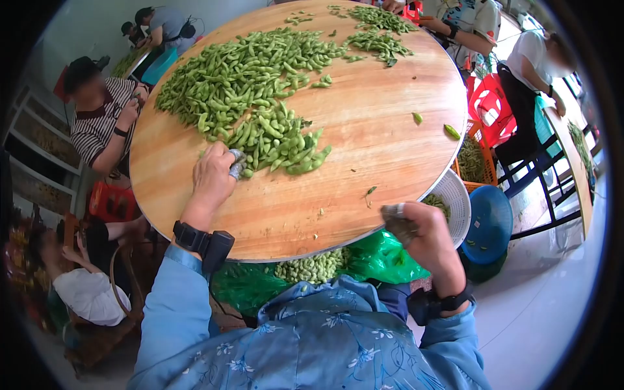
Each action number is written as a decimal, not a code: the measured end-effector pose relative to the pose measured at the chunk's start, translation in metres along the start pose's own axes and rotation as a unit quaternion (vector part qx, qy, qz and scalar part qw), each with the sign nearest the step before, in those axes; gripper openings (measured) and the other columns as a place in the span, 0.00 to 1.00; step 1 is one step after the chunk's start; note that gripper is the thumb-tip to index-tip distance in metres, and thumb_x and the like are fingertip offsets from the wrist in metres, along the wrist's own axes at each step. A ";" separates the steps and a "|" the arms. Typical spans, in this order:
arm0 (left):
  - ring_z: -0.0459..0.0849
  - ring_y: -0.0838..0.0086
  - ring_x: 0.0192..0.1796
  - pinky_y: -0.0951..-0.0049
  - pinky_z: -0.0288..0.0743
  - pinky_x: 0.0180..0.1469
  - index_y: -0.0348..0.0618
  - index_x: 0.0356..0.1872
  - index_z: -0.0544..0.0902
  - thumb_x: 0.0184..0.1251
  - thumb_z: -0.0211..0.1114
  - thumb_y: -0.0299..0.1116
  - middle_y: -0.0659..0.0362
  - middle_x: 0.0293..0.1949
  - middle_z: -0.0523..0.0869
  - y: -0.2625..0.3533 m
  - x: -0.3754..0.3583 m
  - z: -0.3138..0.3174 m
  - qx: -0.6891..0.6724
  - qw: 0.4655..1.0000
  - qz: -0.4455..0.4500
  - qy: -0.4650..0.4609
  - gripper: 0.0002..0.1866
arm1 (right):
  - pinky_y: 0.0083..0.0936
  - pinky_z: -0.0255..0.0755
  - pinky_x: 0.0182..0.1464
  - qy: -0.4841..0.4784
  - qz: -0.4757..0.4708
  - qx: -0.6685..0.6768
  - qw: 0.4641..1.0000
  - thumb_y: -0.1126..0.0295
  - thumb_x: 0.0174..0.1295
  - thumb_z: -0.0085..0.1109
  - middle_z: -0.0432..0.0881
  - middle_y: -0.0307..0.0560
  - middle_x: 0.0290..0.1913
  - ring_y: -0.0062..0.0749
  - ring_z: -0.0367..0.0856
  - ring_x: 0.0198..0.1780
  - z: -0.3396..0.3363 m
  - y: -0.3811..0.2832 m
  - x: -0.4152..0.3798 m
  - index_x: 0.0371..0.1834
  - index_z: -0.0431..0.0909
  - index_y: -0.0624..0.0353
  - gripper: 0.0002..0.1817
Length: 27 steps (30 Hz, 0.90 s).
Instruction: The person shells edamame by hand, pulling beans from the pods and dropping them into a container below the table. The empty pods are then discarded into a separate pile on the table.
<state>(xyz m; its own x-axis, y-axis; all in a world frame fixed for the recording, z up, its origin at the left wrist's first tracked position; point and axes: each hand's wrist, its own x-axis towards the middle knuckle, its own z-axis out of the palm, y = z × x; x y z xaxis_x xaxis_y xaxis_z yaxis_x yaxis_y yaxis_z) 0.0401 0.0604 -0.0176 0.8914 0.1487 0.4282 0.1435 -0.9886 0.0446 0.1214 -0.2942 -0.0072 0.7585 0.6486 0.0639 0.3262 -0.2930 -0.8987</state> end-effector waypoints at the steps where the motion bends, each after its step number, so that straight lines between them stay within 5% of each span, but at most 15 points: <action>1: 0.75 0.58 0.37 0.64 0.69 0.35 0.40 0.34 0.78 0.48 0.59 0.25 0.53 0.31 0.76 0.001 0.001 -0.003 0.007 0.999 0.024 0.028 0.09 | 0.17 0.71 0.35 -0.028 -0.026 -0.021 0.999 0.77 0.55 0.59 0.80 0.41 0.30 0.18 0.77 0.34 0.007 -0.005 0.005 0.38 0.77 0.66 0.08; 5: 0.75 0.67 0.32 0.68 0.68 0.33 0.39 0.39 0.76 0.57 0.57 0.27 0.57 0.29 0.77 0.015 0.001 -0.025 -0.065 0.986 0.046 0.146 0.09 | 0.18 0.72 0.38 -0.106 -0.014 0.128 0.986 0.75 0.58 0.56 0.80 0.42 0.37 0.19 0.77 0.38 0.042 -0.031 0.021 0.45 0.75 0.67 0.12; 6: 0.73 0.74 0.30 0.73 0.67 0.32 0.39 0.42 0.74 0.60 0.55 0.27 0.59 0.29 0.77 0.027 -0.003 -0.035 -0.288 0.951 -0.062 0.088 0.09 | 0.18 0.72 0.38 -0.107 -0.015 0.128 0.986 0.75 0.58 0.56 0.80 0.42 0.37 0.19 0.77 0.38 0.051 -0.033 0.027 0.45 0.75 0.67 0.12; 7: 0.71 0.80 0.29 0.78 0.65 0.31 0.39 0.45 0.72 0.63 0.52 0.27 0.62 0.29 0.77 0.036 -0.009 -0.040 -0.492 0.854 -0.166 0.024 0.10 | 0.17 0.71 0.39 -0.116 -0.021 0.205 0.972 0.74 0.59 0.55 0.79 0.41 0.39 0.19 0.77 0.38 0.060 -0.033 0.033 0.47 0.73 0.67 0.14; 8: 0.67 0.86 0.29 0.84 0.62 0.31 0.40 0.49 0.68 0.67 0.48 0.27 0.64 0.30 0.75 0.039 -0.017 -0.034 -0.554 0.816 -0.159 0.037 0.12 | 0.17 0.71 0.41 -0.124 -0.027 0.281 0.951 0.73 0.59 0.55 0.79 0.41 0.41 0.18 0.76 0.39 0.067 -0.036 0.039 0.50 0.72 0.67 0.16; 11: 0.68 0.84 0.29 0.84 0.63 0.32 0.38 0.49 0.68 0.66 0.49 0.28 0.63 0.31 0.75 0.076 -0.033 -0.039 -0.640 0.748 -0.163 0.065 0.12 | 0.16 0.68 0.43 -0.173 -0.016 0.375 0.911 0.70 0.60 0.55 0.77 0.40 0.44 0.17 0.74 0.38 0.077 -0.048 0.052 0.52 0.70 0.67 0.18; 15: 0.70 0.83 0.32 0.82 0.66 0.37 0.36 0.54 0.63 0.65 0.50 0.27 0.61 0.32 0.76 0.099 -0.057 -0.036 -0.572 0.809 -0.134 0.004 0.17 | 0.17 0.67 0.45 -0.228 0.045 0.391 0.891 0.69 0.59 0.56 0.79 0.40 0.40 0.17 0.74 0.38 0.080 -0.056 0.055 0.49 0.72 0.66 0.17; 17: 0.69 0.83 0.32 0.83 0.65 0.39 0.36 0.55 0.62 0.67 0.48 0.28 0.61 0.33 0.75 0.106 -0.061 -0.036 -0.669 0.725 -0.148 -0.065 0.17 | 0.16 0.68 0.44 -0.205 0.027 0.410 0.888 0.70 0.58 0.57 0.80 0.41 0.39 0.18 0.75 0.40 0.085 -0.051 0.053 0.48 0.73 0.66 0.16; 18: 0.69 0.83 0.32 0.83 0.65 0.39 0.36 0.55 0.62 0.67 0.48 0.28 0.61 0.33 0.75 0.105 -0.060 -0.039 -0.670 0.724 -0.148 -0.065 0.17 | 0.14 0.67 0.40 -0.186 0.033 0.410 0.893 0.68 0.57 0.58 0.80 0.38 0.36 0.16 0.75 0.36 0.084 -0.049 0.051 0.47 0.74 0.65 0.16; 20: 0.71 0.81 0.34 0.81 0.65 0.38 0.35 0.46 0.70 0.68 0.49 0.31 0.63 0.33 0.73 0.101 -0.060 -0.047 -0.723 0.634 -0.224 -0.157 0.11 | 0.11 0.67 0.35 -0.167 0.040 0.409 0.896 0.67 0.56 0.59 0.80 0.36 0.33 0.14 0.75 0.33 0.081 -0.042 0.050 0.47 0.75 0.64 0.17; 23: 0.68 0.86 0.32 0.85 0.64 0.37 0.36 0.51 0.69 0.67 0.49 0.27 0.65 0.32 0.75 0.090 -0.065 -0.040 -0.720 0.610 -0.208 -0.256 0.13 | 0.18 0.68 0.48 -0.170 0.021 0.407 0.897 0.73 0.58 0.57 0.79 0.42 0.41 0.20 0.76 0.41 0.080 -0.030 0.049 0.47 0.73 0.67 0.15; 27: 0.70 0.85 0.34 0.82 0.67 0.38 0.35 0.42 0.74 0.65 0.53 0.28 0.65 0.31 0.76 0.096 -0.065 -0.042 -0.656 0.700 -0.160 -0.231 0.09 | 0.19 0.68 0.51 -0.154 0.001 0.388 0.909 0.73 0.59 0.56 0.78 0.42 0.44 0.19 0.74 0.45 0.080 -0.030 0.044 0.49 0.72 0.68 0.16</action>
<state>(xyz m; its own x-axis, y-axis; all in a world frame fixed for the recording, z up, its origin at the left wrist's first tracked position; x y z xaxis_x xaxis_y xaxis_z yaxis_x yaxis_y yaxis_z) -0.0219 -0.0452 -0.0035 0.9913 0.0588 -0.1176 0.1193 -0.0269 0.9925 0.1001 -0.2007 -0.0120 0.5252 0.8498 0.0451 -0.2622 0.2121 -0.9414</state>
